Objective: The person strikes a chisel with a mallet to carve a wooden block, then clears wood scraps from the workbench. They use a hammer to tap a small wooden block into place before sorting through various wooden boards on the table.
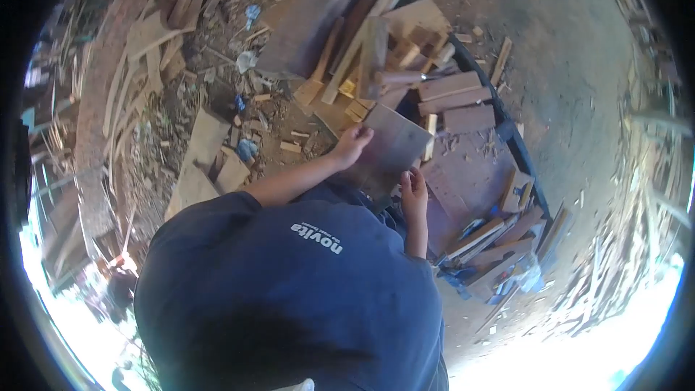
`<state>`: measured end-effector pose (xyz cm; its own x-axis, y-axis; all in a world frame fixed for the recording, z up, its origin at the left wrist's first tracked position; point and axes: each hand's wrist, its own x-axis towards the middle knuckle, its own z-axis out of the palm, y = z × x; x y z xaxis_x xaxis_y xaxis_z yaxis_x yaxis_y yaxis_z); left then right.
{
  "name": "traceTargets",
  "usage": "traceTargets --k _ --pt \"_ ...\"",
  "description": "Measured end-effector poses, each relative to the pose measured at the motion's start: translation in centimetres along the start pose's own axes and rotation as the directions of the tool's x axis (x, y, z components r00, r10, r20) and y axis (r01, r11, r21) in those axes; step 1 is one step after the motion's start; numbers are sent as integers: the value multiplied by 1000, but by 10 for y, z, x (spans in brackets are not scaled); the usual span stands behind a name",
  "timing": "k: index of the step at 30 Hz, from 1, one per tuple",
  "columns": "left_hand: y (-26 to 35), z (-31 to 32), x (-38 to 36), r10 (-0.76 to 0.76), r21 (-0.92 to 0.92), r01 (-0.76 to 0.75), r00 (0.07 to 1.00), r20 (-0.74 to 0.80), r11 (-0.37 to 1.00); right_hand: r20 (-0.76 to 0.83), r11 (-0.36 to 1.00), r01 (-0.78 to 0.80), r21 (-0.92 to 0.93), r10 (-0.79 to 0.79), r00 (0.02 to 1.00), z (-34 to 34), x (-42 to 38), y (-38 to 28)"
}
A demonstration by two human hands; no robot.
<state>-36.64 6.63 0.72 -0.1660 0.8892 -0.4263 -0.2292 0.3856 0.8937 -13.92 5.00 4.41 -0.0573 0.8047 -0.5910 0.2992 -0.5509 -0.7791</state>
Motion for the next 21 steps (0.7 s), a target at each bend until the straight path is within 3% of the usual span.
traceTargets --k 2,4,6,7,9,10,12,14,15,16,17,19,20,21 --pt "9 -11 0 44 -80 -42 999 21 996 100 974 227 29 -229 968 20 1 -21" --pt "33 -34 2 96 -150 -88 994 47 985 156 983 170 66 -179 971 30 2 -44" --pt "75 -61 8 129 -309 -92 986 103 947 329 976 218 12 -210 921 44 5 -67" --pt "92 -71 7 130 -324 -98 988 79 941 360 969 247 21 -238 902 55 10 -70" --pt "118 -92 7 168 -534 -190 982 -89 824 351 944 328 -40 -294 889 94 7 -100" --pt "124 -106 6 165 -540 -197 980 -108 818 323 911 404 -86 -358 876 116 5 -117" --pt "128 -134 1 184 -490 -305 942 -279 817 314 932 360 -44 -329 891 150 1 -149" --pt "122 -162 -12 115 -447 -240 951 -287 862 306 948 317 -8 -299 904 174 7 -166" --pt "123 -173 -23 37 -169 -96 945 -325 981 314 948 317 -42 -289 904 185 11 -171" --pt "122 -183 -33 -32 115 82 924 -380 990 321 945 317 -74 -279 905 196 15 -173" --pt "117 -189 -43 -40 100 86 920 -390 991 334 945 317 -87 -272 903 208 21 -169" --pt "105 -197 -58 -195 -16 225 804 -562 974 376 834 433 -340 -302 876 227 33 -154" --pt "100 -206 -64 -201 -34 221 798 -568 975 387 826 441 -352 -300 872 234 38 -149" --pt "96 -218 -71 -302 -345 137 821 -485 929 456 785 451 -424 -245 856 241 39 -148"
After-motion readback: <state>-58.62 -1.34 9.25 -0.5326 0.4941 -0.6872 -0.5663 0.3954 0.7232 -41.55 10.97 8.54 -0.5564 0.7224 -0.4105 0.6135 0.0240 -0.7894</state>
